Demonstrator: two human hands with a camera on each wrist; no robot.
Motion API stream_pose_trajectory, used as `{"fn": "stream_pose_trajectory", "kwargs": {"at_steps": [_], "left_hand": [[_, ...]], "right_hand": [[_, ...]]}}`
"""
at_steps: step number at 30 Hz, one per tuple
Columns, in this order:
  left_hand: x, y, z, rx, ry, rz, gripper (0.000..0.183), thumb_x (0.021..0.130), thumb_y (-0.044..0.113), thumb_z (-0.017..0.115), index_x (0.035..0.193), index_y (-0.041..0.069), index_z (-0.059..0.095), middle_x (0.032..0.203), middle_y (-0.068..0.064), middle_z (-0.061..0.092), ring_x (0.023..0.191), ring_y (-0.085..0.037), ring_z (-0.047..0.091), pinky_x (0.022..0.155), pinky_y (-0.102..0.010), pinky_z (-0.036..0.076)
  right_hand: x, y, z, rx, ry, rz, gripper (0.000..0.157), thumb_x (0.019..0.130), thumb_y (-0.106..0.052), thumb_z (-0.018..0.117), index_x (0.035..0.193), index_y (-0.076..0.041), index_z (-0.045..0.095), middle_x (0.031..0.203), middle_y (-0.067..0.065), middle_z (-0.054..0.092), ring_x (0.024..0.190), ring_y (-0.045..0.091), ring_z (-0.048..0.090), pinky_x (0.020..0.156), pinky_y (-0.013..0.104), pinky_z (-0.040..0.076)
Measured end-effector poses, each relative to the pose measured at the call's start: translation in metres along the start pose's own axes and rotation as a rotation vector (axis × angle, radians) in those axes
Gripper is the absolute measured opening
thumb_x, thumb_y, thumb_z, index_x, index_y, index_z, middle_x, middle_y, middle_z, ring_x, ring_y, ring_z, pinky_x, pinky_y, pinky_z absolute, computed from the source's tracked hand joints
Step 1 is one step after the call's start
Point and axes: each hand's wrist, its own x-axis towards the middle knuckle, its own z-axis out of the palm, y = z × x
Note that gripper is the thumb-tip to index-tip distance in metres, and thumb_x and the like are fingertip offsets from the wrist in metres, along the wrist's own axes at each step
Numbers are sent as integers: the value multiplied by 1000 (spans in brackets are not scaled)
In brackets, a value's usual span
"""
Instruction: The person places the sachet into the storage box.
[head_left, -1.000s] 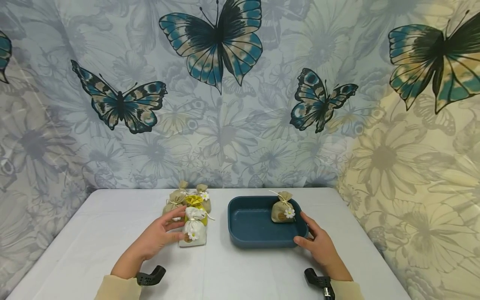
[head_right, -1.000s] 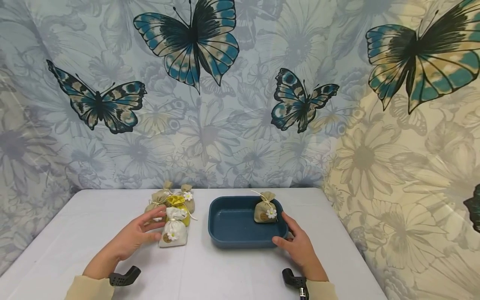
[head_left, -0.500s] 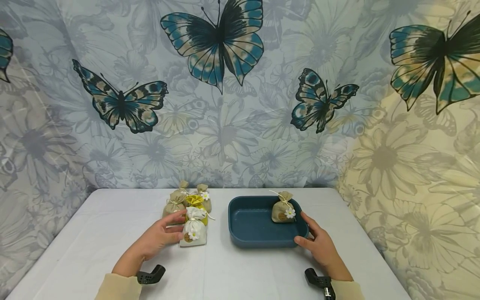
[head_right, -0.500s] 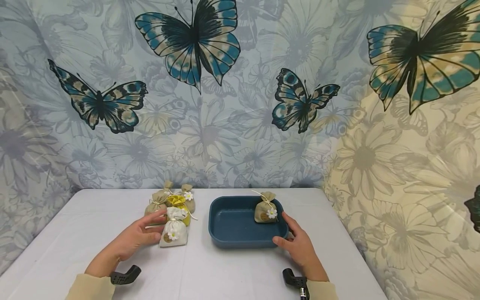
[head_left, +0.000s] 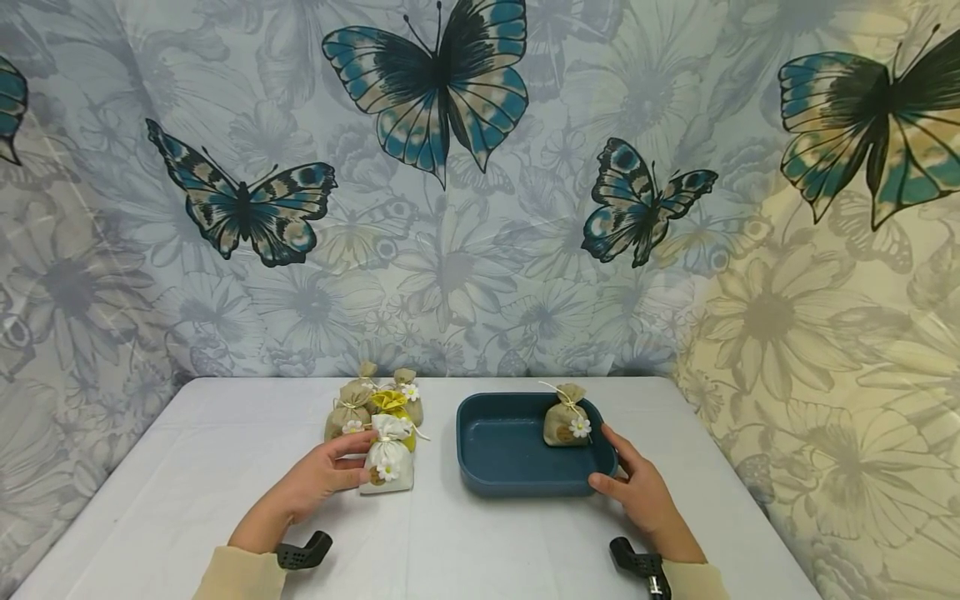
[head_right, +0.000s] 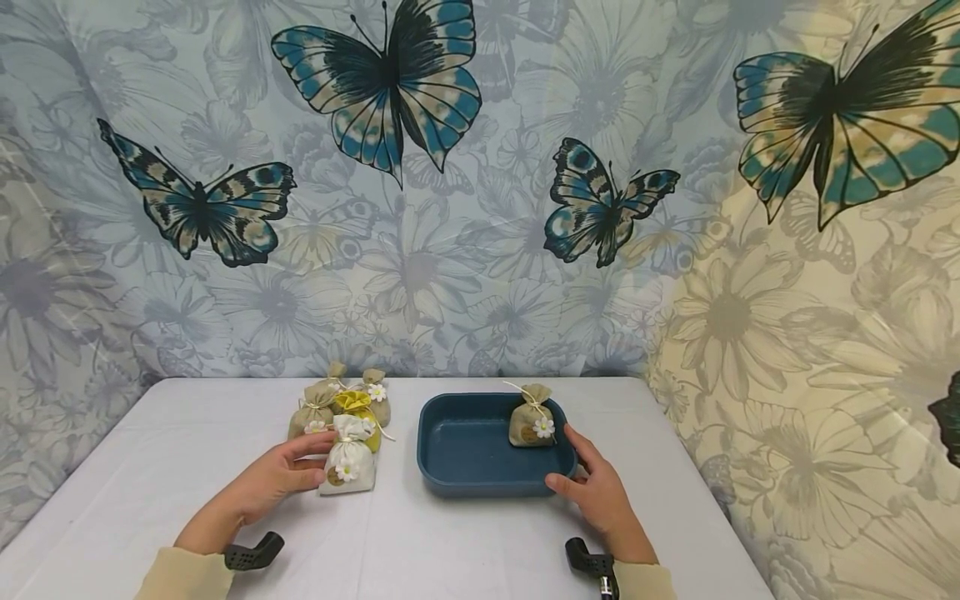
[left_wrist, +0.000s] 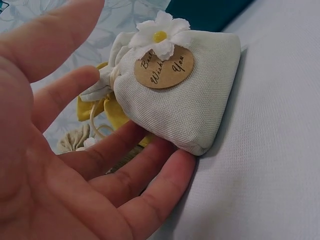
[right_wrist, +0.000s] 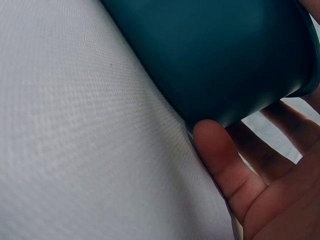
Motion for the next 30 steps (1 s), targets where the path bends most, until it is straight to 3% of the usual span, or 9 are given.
{"fn": "stream_pose_trajectory", "kwargs": {"at_steps": [15, 26, 30], "left_hand": [[3, -4, 4, 15, 8, -28, 67, 93, 13, 73, 149, -2, 41, 147, -31, 33, 123, -39, 50, 88, -38, 51], [1, -3, 7, 125, 45, -64, 50, 90, 14, 76, 135, 3, 58, 136, -23, 51, 115, -35, 55, 82, -42, 51], [2, -4, 6, 137, 43, -70, 46, 90, 14, 76, 131, 3, 60, 130, -20, 55, 111, -33, 56, 80, -42, 51]], "right_hand": [[0, -3, 1, 7, 12, 14, 79, 90, -17, 76, 156, -7, 33, 157, 21, 30, 141, 46, 26, 104, 61, 33], [-2, -7, 1, 10, 13, 6, 78, 90, -15, 77, 155, -7, 35, 156, 22, 31, 138, 48, 31, 98, 52, 42], [-1, -6, 1, 8, 6, 4, 78, 90, -15, 77, 155, -6, 34, 156, 22, 31, 139, 47, 30, 100, 53, 40]]}}
